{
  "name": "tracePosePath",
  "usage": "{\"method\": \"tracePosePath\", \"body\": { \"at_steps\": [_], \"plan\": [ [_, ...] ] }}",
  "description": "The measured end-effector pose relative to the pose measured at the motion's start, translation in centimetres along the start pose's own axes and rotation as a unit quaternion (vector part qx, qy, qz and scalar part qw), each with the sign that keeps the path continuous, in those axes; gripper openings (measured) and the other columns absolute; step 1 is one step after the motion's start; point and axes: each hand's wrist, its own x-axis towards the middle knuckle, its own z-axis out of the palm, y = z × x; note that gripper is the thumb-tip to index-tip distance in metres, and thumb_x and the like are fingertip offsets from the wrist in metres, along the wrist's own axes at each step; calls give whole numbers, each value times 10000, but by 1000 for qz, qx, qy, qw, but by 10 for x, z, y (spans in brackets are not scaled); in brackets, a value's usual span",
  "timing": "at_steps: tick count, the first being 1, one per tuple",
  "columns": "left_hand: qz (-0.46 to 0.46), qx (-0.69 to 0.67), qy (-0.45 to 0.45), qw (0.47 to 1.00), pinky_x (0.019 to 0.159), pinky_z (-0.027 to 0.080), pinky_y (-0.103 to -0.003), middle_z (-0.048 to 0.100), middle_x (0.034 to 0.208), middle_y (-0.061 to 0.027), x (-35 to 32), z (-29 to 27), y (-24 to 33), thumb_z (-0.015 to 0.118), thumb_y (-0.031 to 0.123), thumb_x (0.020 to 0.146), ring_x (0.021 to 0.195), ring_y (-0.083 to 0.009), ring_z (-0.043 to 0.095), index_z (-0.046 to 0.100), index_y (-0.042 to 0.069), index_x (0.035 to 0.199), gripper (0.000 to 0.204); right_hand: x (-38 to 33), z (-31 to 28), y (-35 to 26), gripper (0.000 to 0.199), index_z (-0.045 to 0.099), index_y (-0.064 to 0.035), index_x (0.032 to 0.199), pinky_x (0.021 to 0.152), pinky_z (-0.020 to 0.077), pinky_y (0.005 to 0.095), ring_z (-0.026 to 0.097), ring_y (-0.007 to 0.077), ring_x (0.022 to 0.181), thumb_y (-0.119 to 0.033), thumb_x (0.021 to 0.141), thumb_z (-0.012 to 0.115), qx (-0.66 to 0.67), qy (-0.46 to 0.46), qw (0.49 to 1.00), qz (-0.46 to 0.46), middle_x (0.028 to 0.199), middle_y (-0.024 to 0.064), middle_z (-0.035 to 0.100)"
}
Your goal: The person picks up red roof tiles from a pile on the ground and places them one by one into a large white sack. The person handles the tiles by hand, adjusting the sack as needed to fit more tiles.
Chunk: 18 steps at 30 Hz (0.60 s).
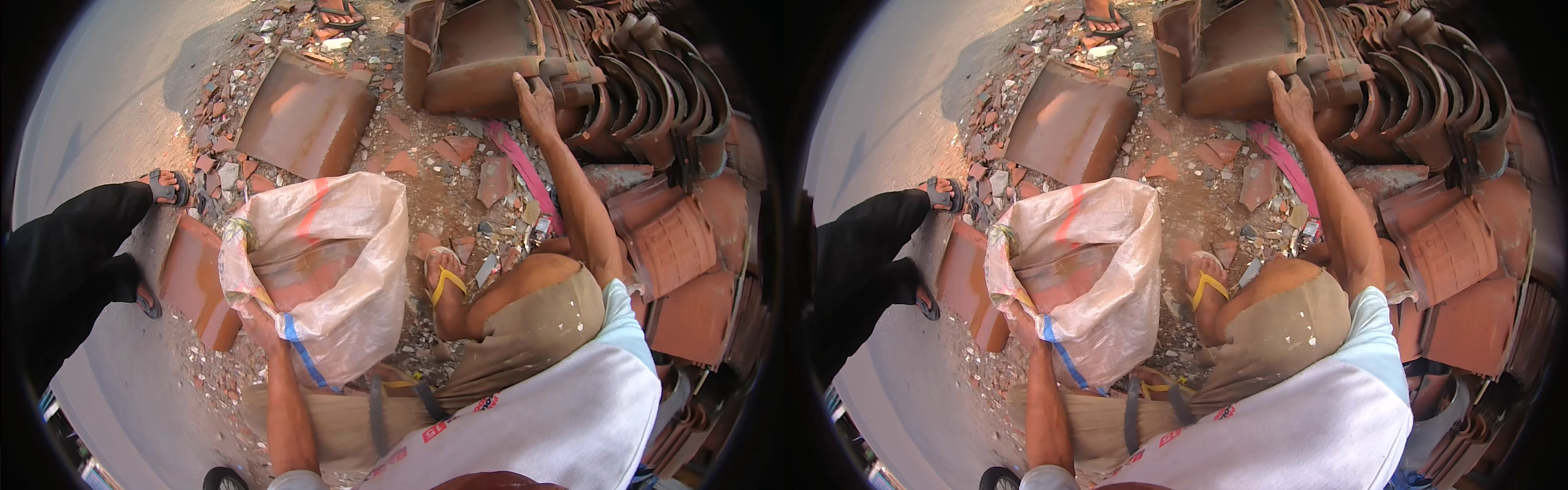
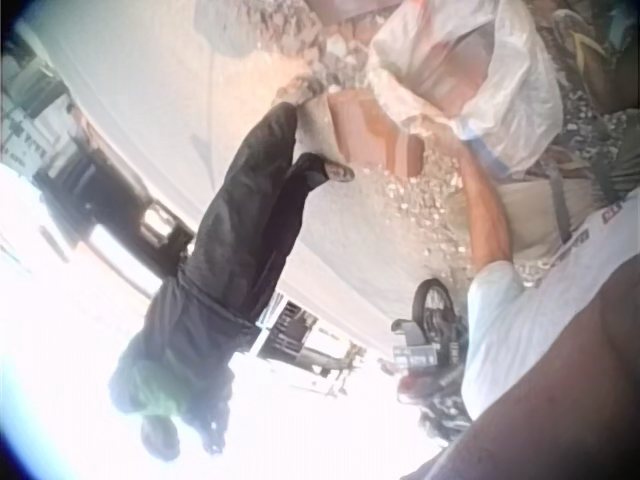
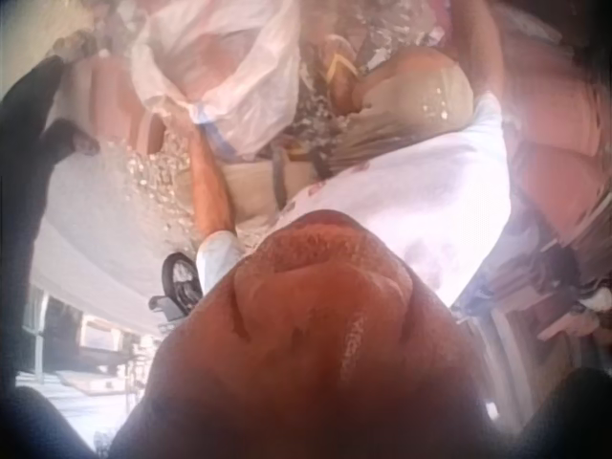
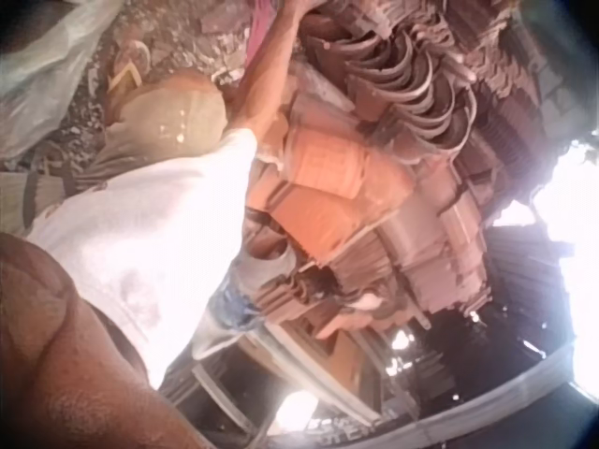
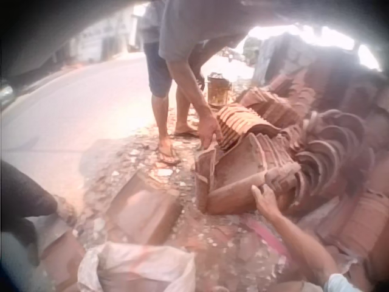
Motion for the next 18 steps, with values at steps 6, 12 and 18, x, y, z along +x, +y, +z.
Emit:
{"method": "tracePosePath", "body": {
  "at_steps": [6,12,18],
  "plan": [
    [-72,-133,40,988,747,551,-416,727,1044,-214,-4,5,22,529,488,1026,794,-284,705,601,-57,1350,637,3,-7,-4,657,658,70,1276,1009,476,428,657,350,1150,-517,982,650,12,-31,999,35,1194,247,714],
    [-104,-82,36,991,894,517,-434,690,1200,-250,4,2,-5,521,519,1030,1029,-338,686,583,-52,1382,673,29,-2,16,746,609,77,1364,1038,465,411,622,315,1207,-557,972,654,83,-67,986,131,1295,211,672],
    [-105,-76,36,991,892,519,-420,675,1249,-236,8,-3,-8,522,497,1036,1046,-326,675,559,-49,1419,668,37,10,0,771,607,89,1374,1020,465,385,611,263,1149,-582,996,609,157,-70,972,159,1279,168,663]
  ]
}}
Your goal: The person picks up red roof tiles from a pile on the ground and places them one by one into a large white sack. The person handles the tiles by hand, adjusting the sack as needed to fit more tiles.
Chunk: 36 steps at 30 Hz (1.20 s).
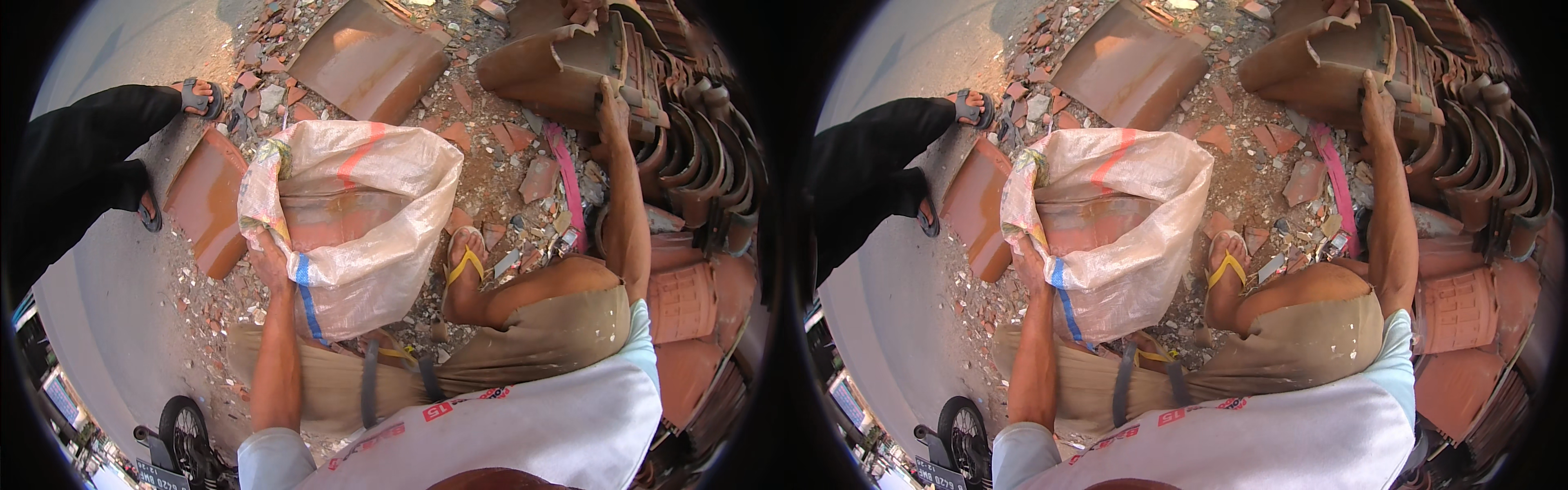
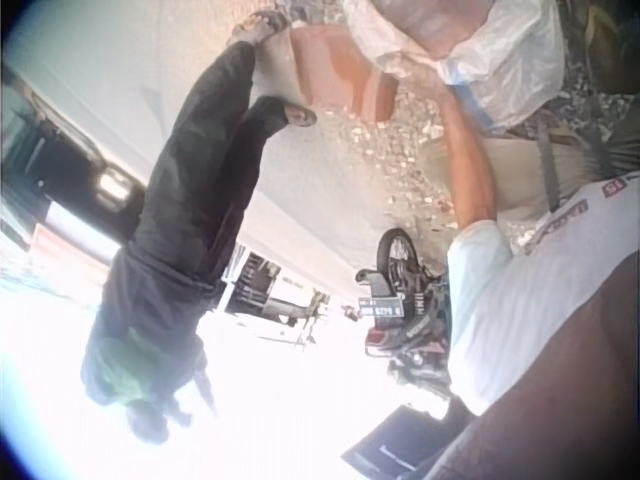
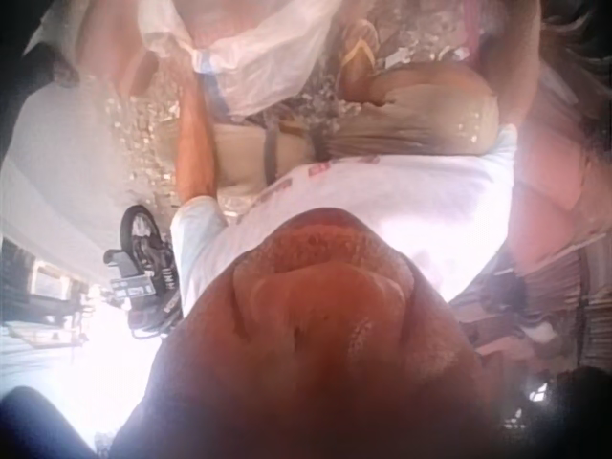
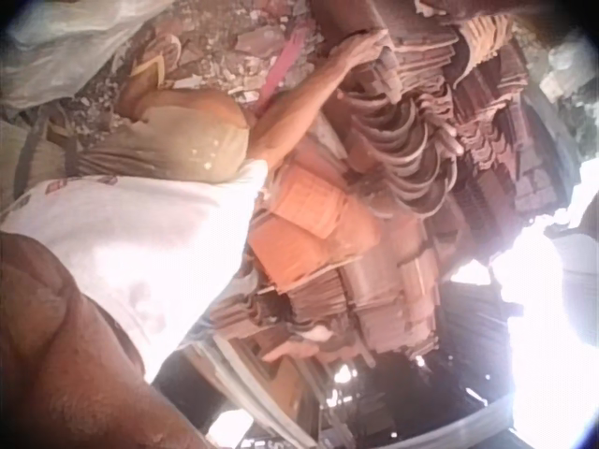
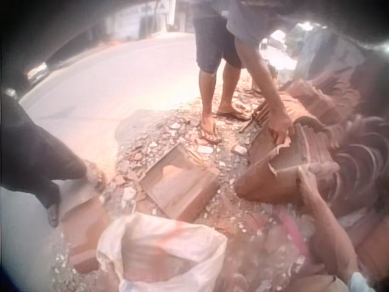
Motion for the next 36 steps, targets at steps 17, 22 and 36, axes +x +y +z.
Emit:
{"method": "tracePosePath", "body": {
  "at_steps": [17,22,36],
  "plan": [
    [-14,-56,-34,998,740,523,-376,683,1061,-151,-8,6,7,501,517,1057,859,-236,659,583,-40,1332,627,17,-50,-37,644,687,50,1234,991,500,451,677,400,1138,-533,962,664,-251,206,933,-155,1183,273,714],
    [163,104,13,981,731,541,-389,667,1135,-199,-1,-2,-16,499,512,1053,895,-271,671,552,-58,1399,669,44,-44,-45,748,641,42,1320,1045,482,465,639,419,1230,-609,953,633,-387,197,872,-225,1270,300,677],
    [0,0,-12,1000,972,505,-429,700,1242,-217,-16,2,31,478,543,1044,1117,-344,681,591,-2,1417,670,201,-42,-16,952,664,105,1305,1077,442,409,611,390,1291,-687,782,742,-460,-43,883,-82,1345,293,652]
  ]
}}
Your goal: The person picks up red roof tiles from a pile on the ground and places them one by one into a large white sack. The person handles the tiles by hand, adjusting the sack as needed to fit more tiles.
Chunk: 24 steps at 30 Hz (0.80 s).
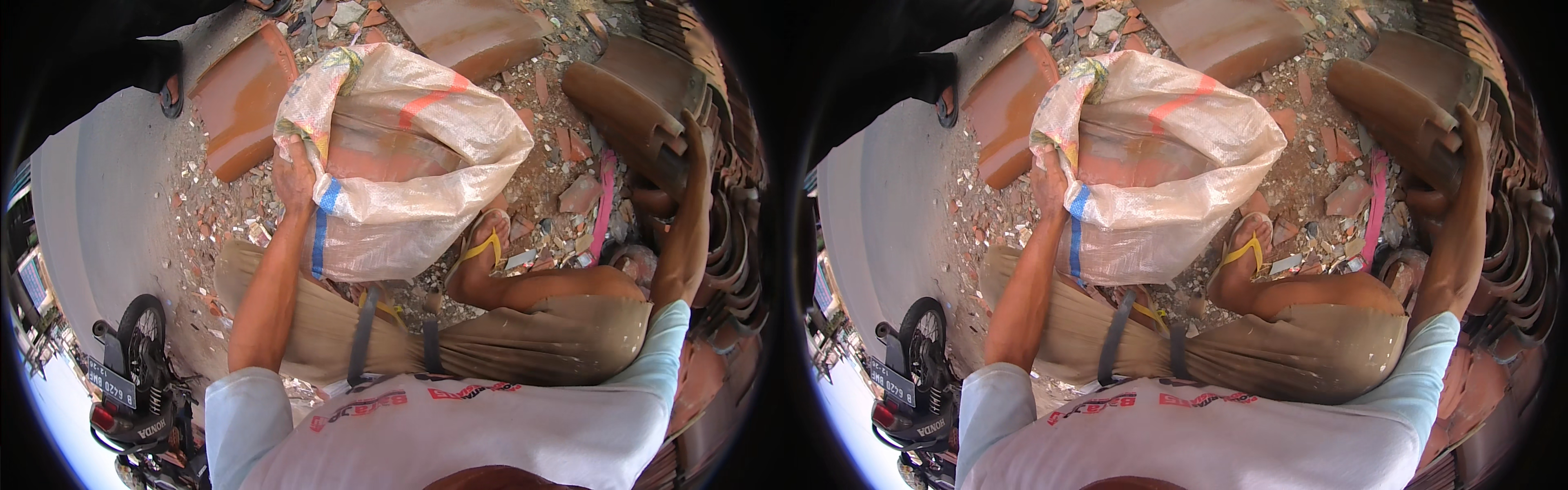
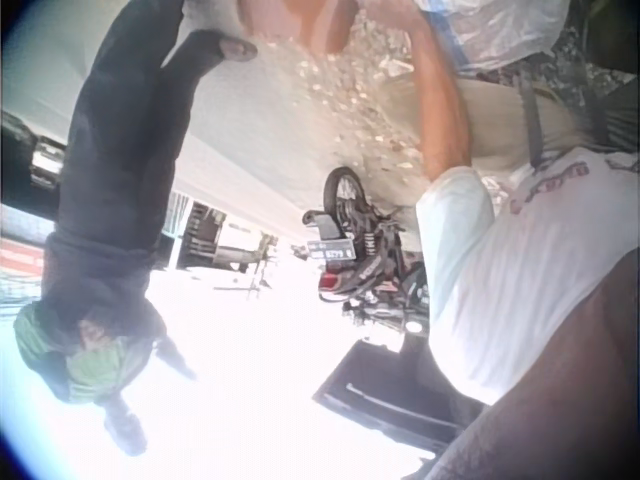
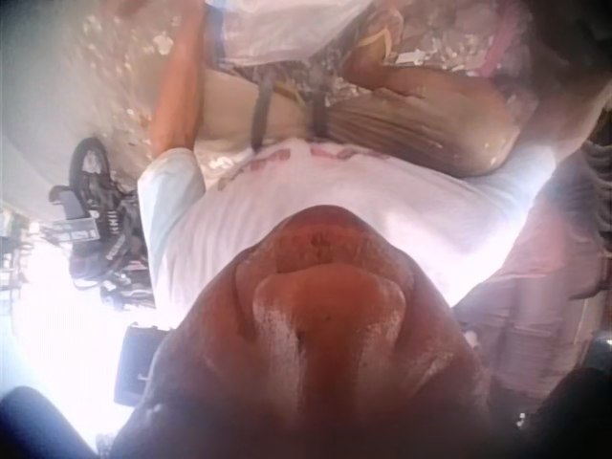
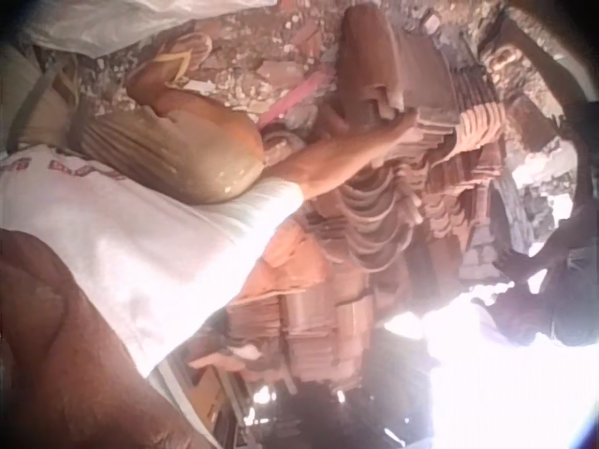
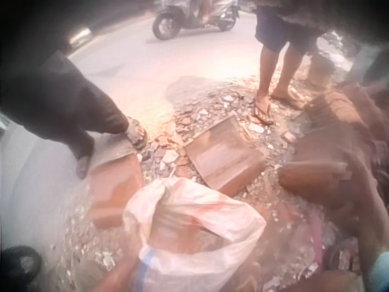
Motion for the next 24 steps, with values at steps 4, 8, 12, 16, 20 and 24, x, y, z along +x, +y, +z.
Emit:
{"method": "tracePosePath", "body": {
  "at_steps": [4,8,12,16,20,24],
  "plan": [
    [19,69,21,997,1049,453,-446,659,1317,-256,5,-2,-11,455,551,1047,1220,-390,625,572,-21,1424,695,-18,9,-5,836,686,126,1225,1002,493,418,678,377,1175,-610,830,727,49,-16,999,-5,1273,298,685],
    [17,-17,-8,1000,1048,436,-461,643,1300,-282,4,0,-6,457,498,1058,1209,-416,607,524,-51,1431,667,-41,4,-34,739,621,42,1356,1004,497,431,680,397,1159,-526,888,694,46,93,990,-94,1239,263,709],
    [21,25,-4,999,1063,409,-463,620,1334,-278,1,9,-3,426,464,1048,1217,-409,593,518,-73,1419,659,-70,-13,-45,710,615,-7,1370,1012,497,468,673,446,1159,-442,816,709,36,140,981,-127,1217,306,700],
    [-47,34,-34,998,1054,418,-467,605,1347,-269,-4,32,5,392,490,1035,1200,-401,595,483,-62,1457,701,-83,-28,-24,899,410,70,1454,972,538,485,692,447,1104,-357,759,789,75,95,987,-109,1165,336,697],
    [42,169,1,985,1026,425,-485,605,1322,-281,16,-24,-41,339,522,1049,1174,-405,597,475,-63,1457,726,-114,-15,-113,1055,229,52,1592,924,558,478,669,389,1100,-269,779,819,276,32,959,-54,1212,300,666],
    [13,188,-5,982,1015,425,-491,604,1312,-298,4,-13,-20,326,500,1067,1165,-430,591,493,-66,1430,692,-116,-39,-181,923,261,10,1592,852,573,425,664,274,1059,-237,867,775,391,-17,920,-10,1262,196,657]
  ]
}}
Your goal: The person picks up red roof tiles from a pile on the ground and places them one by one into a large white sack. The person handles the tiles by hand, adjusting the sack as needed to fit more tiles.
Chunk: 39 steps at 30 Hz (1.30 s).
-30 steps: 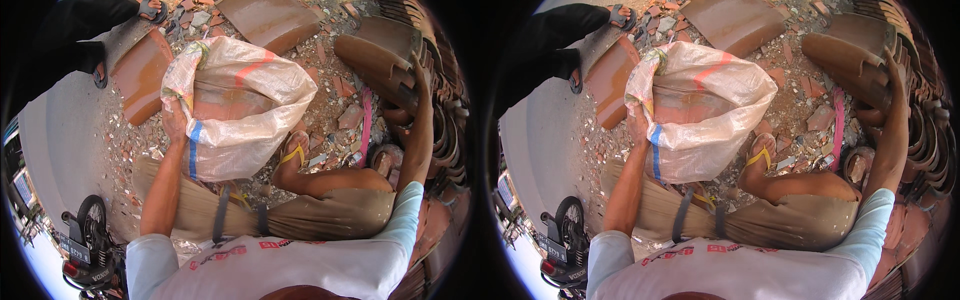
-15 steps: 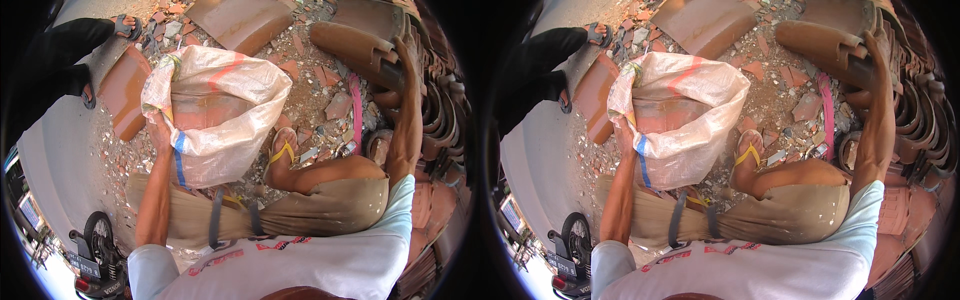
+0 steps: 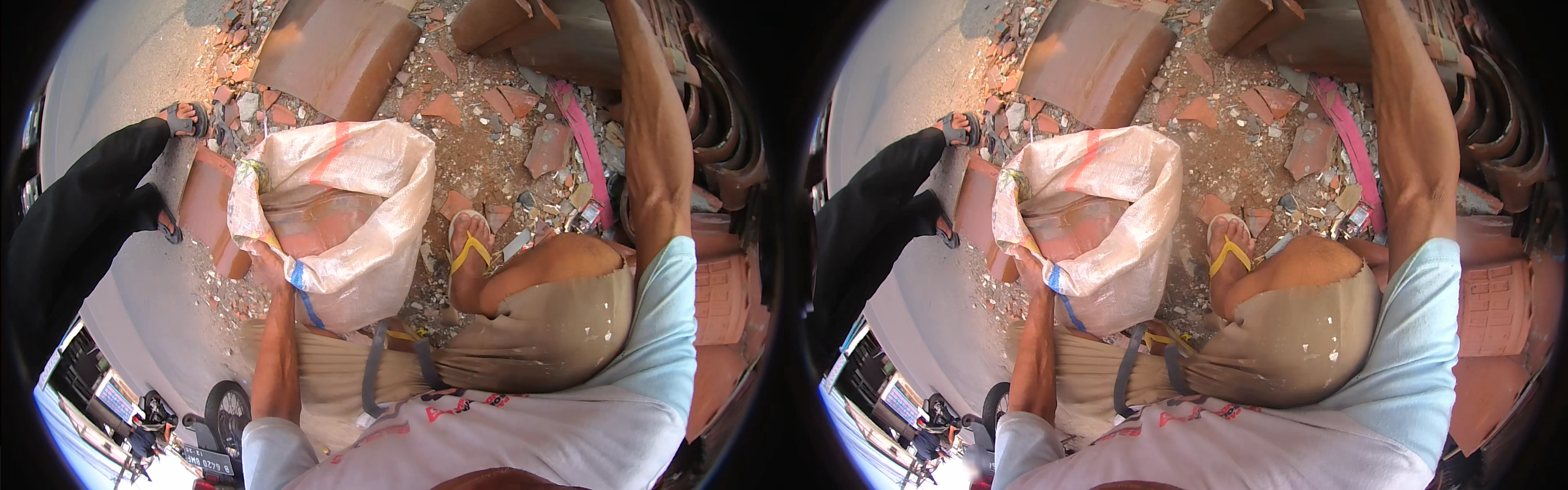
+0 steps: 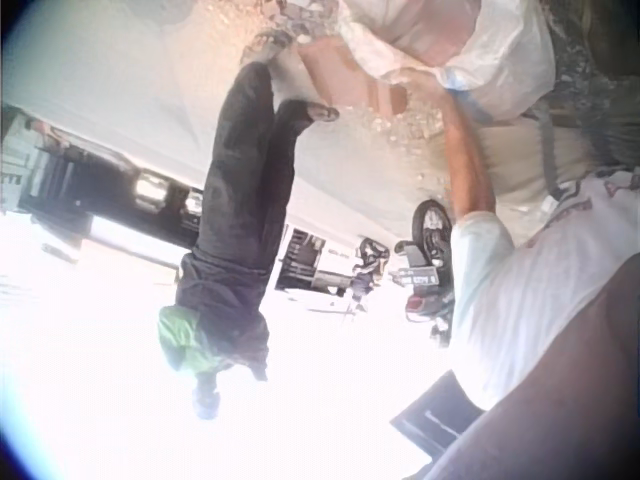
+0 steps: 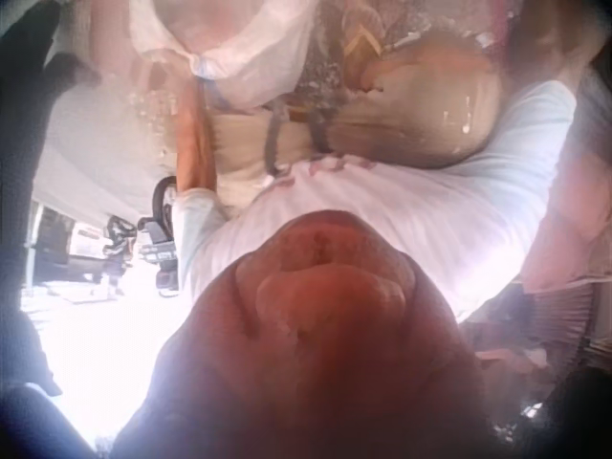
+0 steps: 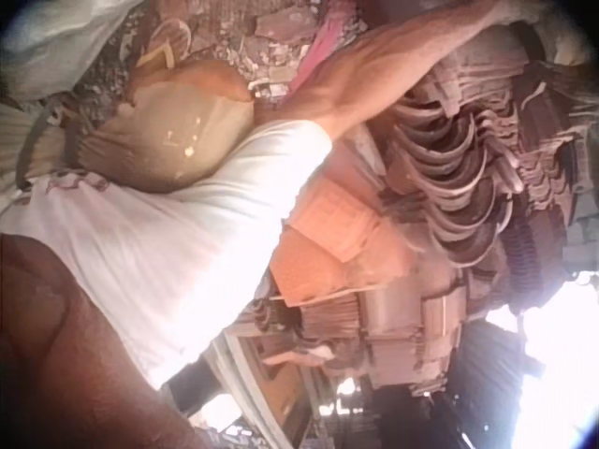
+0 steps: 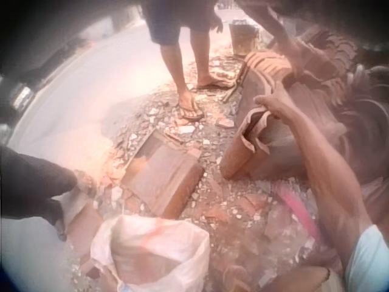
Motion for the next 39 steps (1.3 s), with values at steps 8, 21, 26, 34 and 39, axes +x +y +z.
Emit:
{"method": "tracePosePath", "body": {
  "at_steps": [8,21,26,34,39],
  "plan": [
    [43,-121,54,990,962,470,-473,699,1189,-280,-7,19,34,465,520,1032,1108,-435,654,629,-26,1339,647,94,-21,56,497,584,77,1125,669,573,338,691,189,785,-286,860,795,-91,-4,994,-62,955,132,685],
    [290,-219,38,931,1064,477,-409,631,1335,-217,-73,-36,213,546,353,1069,1227,-281,615,546,-43,1399,516,-130,20,15,874,295,6,1594,1050,484,404,611,334,1291,-150,850,726,-64,108,932,-341,1458,234,582],
    [385,-251,-207,863,1029,501,-377,668,1234,-254,-102,35,323,630,595,983,1116,-275,670,533,-110,1392,821,-190,64,2,877,290,-28,1613,1069,497,402,583,327,1338,49,843,702,85,21,913,-398,1481,215,565],
    [111,-602,-201,765,819,546,-317,716,1073,-112,-140,84,331,753,226,936,929,-167,668,664,-75,1140,374,-248,96,35,857,453,-51,1545,1097,495,444,621,396,1302,26,776,824,38,-91,885,-454,1407,225,624],
    [59,-591,-218,775,852,540,-326,701,1090,-118,-131,78,302,736,207,920,955,-167,654,649,-77,1142,371,-176,84,46,530,601,-12,1409,1099,464,403,633,262,1257,-362,1017,660,129,-212,933,-259,1287,150,699]
  ]
}}
